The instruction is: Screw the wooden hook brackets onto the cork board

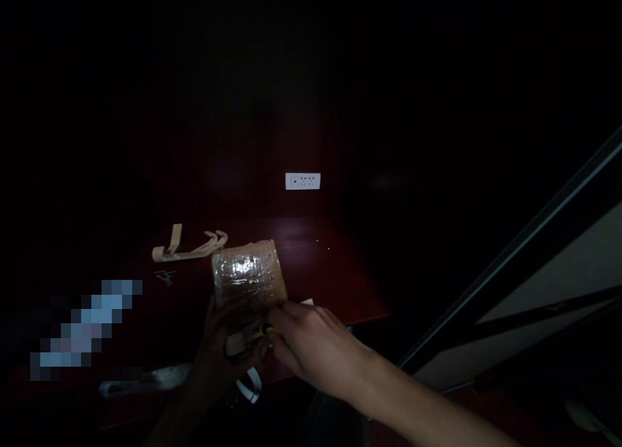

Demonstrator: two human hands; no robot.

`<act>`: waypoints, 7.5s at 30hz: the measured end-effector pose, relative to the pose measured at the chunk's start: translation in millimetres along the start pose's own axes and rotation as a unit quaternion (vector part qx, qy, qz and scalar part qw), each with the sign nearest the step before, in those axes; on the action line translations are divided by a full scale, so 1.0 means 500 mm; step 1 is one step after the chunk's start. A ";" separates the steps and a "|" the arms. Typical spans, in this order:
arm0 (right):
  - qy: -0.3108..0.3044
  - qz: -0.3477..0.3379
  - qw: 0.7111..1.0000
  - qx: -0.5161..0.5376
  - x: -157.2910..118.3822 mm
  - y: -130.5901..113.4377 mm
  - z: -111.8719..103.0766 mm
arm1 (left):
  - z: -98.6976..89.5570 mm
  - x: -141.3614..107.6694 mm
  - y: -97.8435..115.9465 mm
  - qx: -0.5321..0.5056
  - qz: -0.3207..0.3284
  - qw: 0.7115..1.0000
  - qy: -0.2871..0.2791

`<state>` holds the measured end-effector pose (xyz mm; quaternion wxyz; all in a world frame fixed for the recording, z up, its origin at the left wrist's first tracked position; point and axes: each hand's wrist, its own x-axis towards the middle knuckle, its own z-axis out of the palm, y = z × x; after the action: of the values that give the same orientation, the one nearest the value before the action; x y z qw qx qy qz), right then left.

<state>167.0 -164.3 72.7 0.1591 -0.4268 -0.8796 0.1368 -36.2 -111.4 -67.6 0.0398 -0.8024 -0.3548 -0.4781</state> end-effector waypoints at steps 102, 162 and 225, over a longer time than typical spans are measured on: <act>-0.233 0.026 0.934 -0.270 0.255 -0.015 -0.065 | 0.061 0.011 -0.045 -0.083 -0.264 0.961 -0.027; -0.196 -0.146 0.951 -0.188 0.155 -0.024 -0.084 | 0.069 -0.028 -0.042 -0.047 -0.157 0.986 0.018; -0.124 -0.032 0.976 -0.179 0.092 0.034 -0.069 | 0.011 -0.009 -0.030 -0.072 -0.149 0.982 -0.097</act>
<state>165.7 -113.8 105.5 -0.0255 -0.3997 -0.9160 0.0236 -42.7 -100.4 -78.1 -0.1243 -0.7839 -0.4367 -0.4234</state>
